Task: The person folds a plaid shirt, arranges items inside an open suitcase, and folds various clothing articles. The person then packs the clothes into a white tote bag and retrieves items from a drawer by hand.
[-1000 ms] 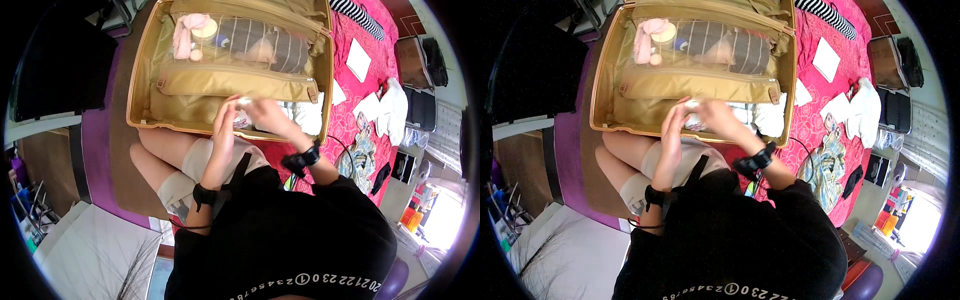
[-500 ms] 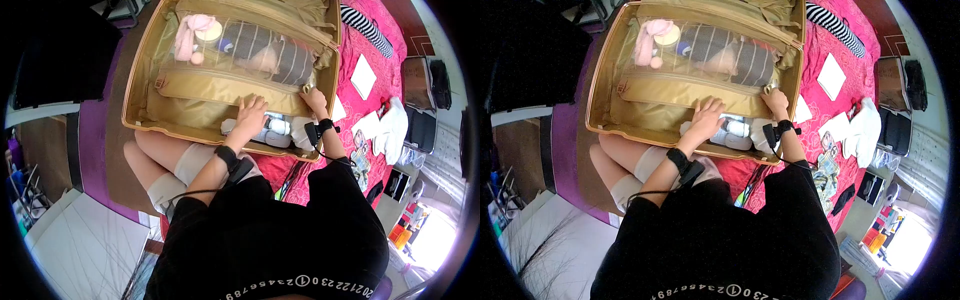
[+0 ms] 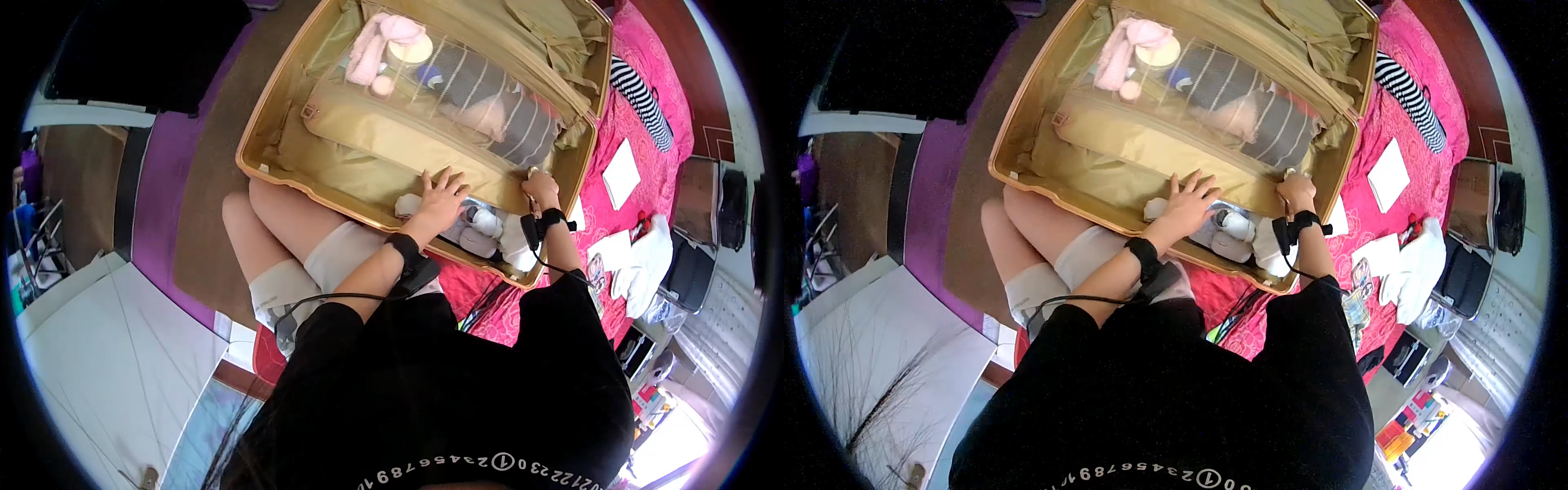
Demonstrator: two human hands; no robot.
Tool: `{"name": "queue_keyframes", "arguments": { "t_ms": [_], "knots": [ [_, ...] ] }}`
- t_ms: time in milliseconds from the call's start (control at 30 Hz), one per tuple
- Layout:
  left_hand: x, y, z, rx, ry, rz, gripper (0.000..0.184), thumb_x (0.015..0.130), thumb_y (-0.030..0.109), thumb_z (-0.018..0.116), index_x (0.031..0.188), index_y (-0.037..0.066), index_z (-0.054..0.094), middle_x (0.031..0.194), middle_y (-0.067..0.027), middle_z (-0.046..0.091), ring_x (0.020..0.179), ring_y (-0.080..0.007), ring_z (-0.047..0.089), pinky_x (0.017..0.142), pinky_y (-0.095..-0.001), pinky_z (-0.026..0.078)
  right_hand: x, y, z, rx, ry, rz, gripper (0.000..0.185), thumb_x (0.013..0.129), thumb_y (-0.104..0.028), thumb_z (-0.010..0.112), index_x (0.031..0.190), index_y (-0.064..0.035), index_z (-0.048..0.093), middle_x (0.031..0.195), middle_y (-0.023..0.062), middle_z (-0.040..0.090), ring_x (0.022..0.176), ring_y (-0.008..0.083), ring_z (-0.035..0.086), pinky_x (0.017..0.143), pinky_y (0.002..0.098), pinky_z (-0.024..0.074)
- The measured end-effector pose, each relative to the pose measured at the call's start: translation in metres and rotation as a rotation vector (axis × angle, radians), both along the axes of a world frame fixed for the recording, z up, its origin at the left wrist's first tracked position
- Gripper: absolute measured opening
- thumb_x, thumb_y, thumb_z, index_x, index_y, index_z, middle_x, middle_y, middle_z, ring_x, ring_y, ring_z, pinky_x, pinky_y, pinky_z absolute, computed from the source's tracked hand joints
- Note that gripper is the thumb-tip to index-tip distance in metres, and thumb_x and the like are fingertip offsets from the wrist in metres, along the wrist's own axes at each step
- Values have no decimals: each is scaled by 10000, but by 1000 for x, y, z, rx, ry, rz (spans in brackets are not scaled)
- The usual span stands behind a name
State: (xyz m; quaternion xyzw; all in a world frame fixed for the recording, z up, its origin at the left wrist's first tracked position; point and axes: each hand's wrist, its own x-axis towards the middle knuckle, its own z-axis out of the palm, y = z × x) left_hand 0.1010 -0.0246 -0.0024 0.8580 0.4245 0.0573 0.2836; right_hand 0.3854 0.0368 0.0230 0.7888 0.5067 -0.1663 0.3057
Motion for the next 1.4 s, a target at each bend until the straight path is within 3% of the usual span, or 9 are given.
{"name": "queue_keyframes", "arguments": {
  "t_ms": [333,533,567,700,933,1267,1300,1367,1400],
  "knots": [
    [-1,0,-4,-22,-9,35,475,840,293,596,1288,178,488,1427,-38,359,1361,-289,233,1010,-691,185,26,6,-14,-83,40,8,380,767,-249,548,1060,-28,649,1093,184,635,1038,314,610,866,405,494],
    [0,5,-2,-64,40,3,509,853,296,577,1332,192,443,1462,-20,303,1374,-279,207,1016,-688,176,75,-3,-52,63,194,177,292,800,-199,503,958,0,646,967,228,647,903,379,633,774,452,513],
    [2,5,-6,-69,42,2,511,854,296,575,1336,193,438,1466,-19,296,1375,-277,204,1016,-688,175,83,-7,-54,85,258,401,310,828,-251,515,918,22,632,911,248,643,846,405,631,738,471,510],
    [-1,4,-3,-96,40,6,504,865,295,567,1340,191,436,1471,-20,288,1381,-270,194,1023,-687,164,76,-23,-43,237,318,29,466,804,-407,604,884,52,613,806,275,635,783,424,629,696,492,504],
    [0,5,-3,-164,32,8,491,869,291,566,1333,193,442,1486,7,249,1392,-249,165,1037,-683,152,70,-10,-18,97,399,-183,459,728,-343,618,916,75,618,761,245,646,706,370,658,664,415,535],
    [1,0,-9,-114,71,-32,570,836,304,604,1364,209,415,1506,-15,217,1396,-282,135,1008,-713,142,38,-6,-6,162,155,46,484,731,-357,543,1034,10,634,941,231,662,883,352,657,819,424,513],
    [1,-1,-11,-101,77,-32,581,830,306,610,1367,211,412,1508,-17,214,1396,-286,133,1004,-718,138,32,-2,4,58,153,-101,511,733,-356,548,1099,-4,610,968,239,654,911,344,654,824,422,512],
    [0,-1,-13,-92,80,-25,591,823,309,620,1368,211,413,1508,-16,212,1397,-288,130,1001,-721,134,92,-10,-59,102,218,66,435,756,-316,548,999,39,616,864,226,667,766,338,675,708,402,544],
    [1,-2,-14,-88,78,-25,597,819,310,624,1368,211,413,1508,-15,212,1397,-289,128,999,-723,132,63,-14,-23,203,261,-81,399,763,-300,552,934,53,625,797,214,674,702,328,679,651,390,554]
  ]
}}
